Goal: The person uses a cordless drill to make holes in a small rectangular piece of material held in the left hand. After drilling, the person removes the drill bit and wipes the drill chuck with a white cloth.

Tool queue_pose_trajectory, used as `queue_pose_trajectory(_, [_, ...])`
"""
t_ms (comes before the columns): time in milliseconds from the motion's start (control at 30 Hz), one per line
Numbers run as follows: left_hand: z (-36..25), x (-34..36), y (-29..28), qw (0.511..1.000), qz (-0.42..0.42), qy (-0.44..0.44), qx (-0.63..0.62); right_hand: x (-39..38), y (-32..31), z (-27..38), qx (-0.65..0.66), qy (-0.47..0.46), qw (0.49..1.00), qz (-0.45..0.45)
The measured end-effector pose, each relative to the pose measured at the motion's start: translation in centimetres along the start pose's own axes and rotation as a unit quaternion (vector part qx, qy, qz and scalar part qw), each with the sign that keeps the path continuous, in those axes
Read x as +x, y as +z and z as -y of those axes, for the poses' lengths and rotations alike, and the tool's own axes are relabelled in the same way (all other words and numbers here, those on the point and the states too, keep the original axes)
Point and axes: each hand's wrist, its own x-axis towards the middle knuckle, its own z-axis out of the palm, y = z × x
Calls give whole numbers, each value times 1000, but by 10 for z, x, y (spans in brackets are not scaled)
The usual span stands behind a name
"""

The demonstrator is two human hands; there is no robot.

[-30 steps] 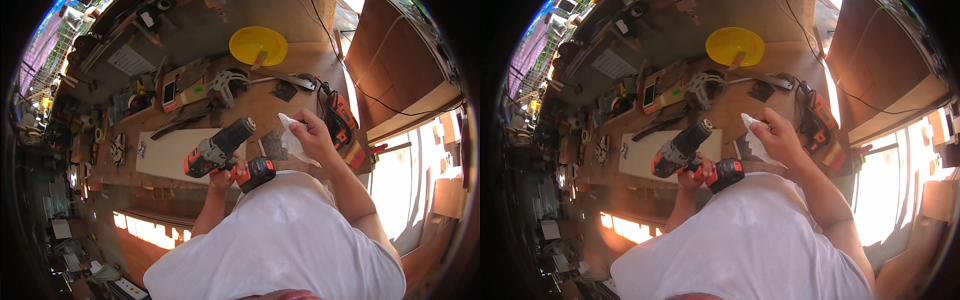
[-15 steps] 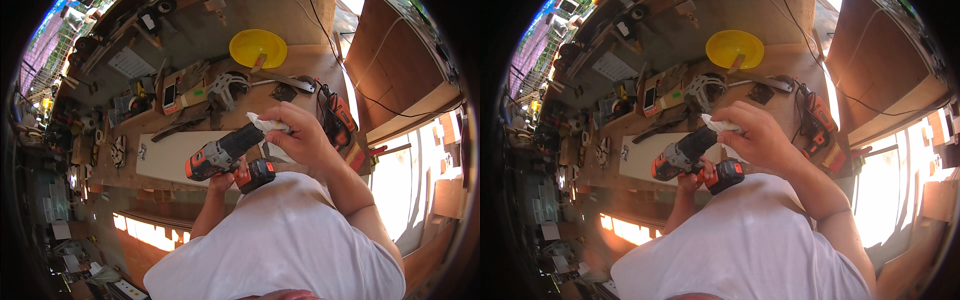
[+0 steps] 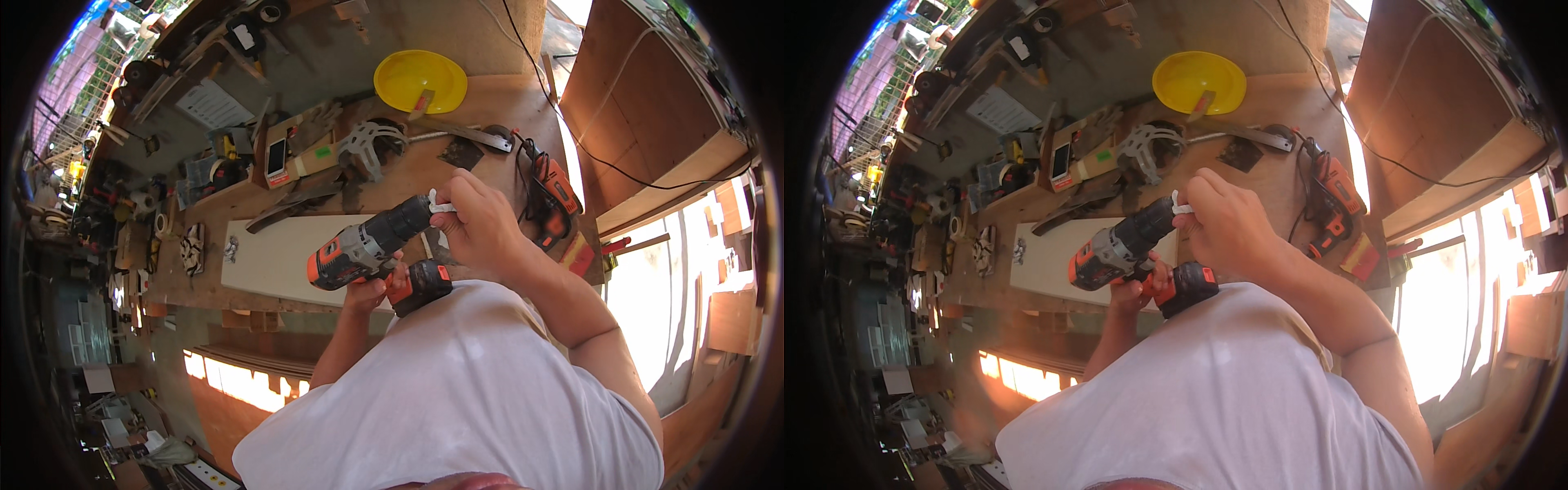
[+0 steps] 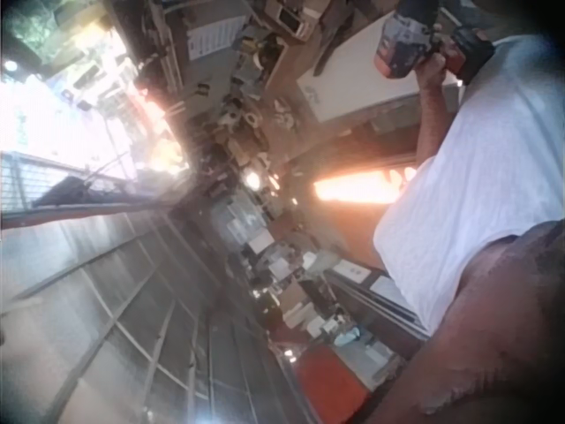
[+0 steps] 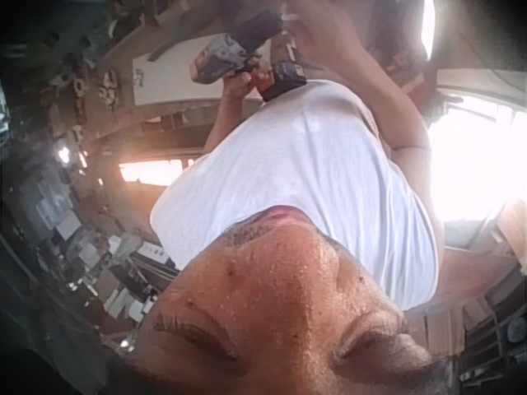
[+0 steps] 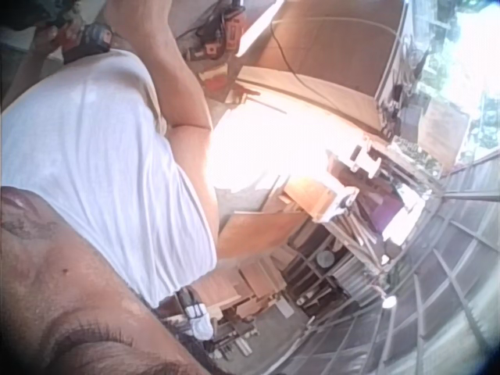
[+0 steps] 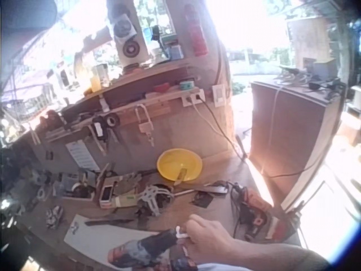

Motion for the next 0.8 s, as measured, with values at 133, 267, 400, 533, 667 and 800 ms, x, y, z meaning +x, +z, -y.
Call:
queue_pose_trajectory(133, [-1,0,-1,1000,-1,22,-11,-20,3,-16,-2,25,999,-22])
queue_pose_trajectory(267, [2,-3,-10,1000,12,21,-20,-31,-4,-29,54,74,995,-50])
queue_pose_trajectory(400, [5,-2,-11,1000,24,15,-11,-25,-11,-25,134,88,984,-80])
queue_pose_trajectory(533, [1,4,-10,999,32,18,0,-8,-5,-8,193,11,977,-86])
queue_pose_trajectory(667, [-6,3,1,1000,6,-9,11,-10,15,-5,127,-45,987,-85])
queue_pose_trajectory(800, [-10,4,6,999,-28,-28,5,-4,25,-10,87,-28,990,-110])
